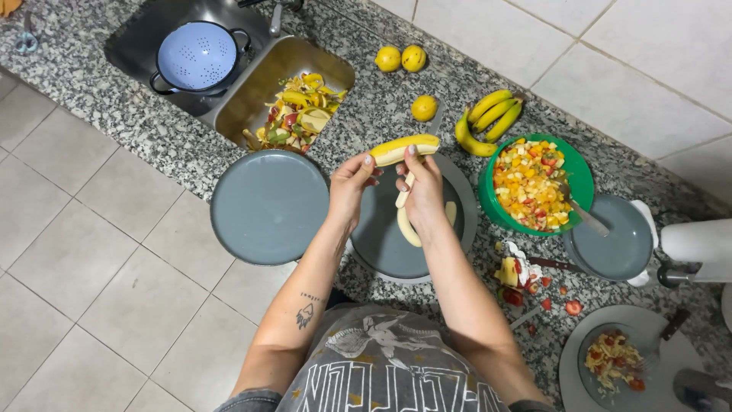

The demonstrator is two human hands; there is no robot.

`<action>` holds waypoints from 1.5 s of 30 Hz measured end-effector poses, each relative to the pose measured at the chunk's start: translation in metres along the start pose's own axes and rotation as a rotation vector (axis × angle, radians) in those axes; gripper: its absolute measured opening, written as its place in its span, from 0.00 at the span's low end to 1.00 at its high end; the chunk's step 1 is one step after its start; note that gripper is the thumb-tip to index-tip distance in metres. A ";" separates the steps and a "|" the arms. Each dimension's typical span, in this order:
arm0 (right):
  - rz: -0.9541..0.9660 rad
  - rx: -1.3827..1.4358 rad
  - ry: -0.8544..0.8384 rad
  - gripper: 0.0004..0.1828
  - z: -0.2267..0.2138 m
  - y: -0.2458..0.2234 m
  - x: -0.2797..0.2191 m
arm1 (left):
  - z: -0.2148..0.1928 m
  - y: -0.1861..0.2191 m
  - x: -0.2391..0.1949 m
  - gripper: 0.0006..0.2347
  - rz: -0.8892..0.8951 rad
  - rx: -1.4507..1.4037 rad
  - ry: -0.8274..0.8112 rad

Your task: The person transfers chopped strawberries from a plate into a green bowl containing other chopped fruits and mixes them with a fork. They then peel several bananas using a knife, placing the peels into the sink and the peeled bananas onto a plate.

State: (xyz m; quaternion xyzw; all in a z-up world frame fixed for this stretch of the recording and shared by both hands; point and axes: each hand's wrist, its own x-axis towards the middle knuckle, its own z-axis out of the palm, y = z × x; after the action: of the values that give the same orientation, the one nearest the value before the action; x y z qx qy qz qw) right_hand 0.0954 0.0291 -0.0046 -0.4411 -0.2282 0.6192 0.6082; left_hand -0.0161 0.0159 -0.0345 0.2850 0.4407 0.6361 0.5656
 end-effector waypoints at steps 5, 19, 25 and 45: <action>0.032 0.078 -0.028 0.12 -0.003 0.005 0.003 | -0.005 -0.017 0.008 0.11 -0.053 -0.082 -0.023; 0.205 -0.141 0.057 0.20 0.000 0.012 -0.024 | -0.002 -0.013 -0.002 0.07 0.276 0.169 0.110; 0.151 -0.241 0.050 0.23 0.007 -0.005 -0.029 | -0.004 -0.014 0.002 0.07 0.273 0.163 0.171; -0.355 -0.620 0.012 0.20 -0.024 -0.012 -0.024 | 0.026 -0.005 0.019 0.15 -0.187 0.104 -0.184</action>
State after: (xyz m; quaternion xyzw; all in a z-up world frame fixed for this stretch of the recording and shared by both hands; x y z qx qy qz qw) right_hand 0.1183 0.0022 -0.0007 -0.5616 -0.4748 0.4026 0.5450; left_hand 0.0052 0.0405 -0.0300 0.3287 0.4438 0.5282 0.6450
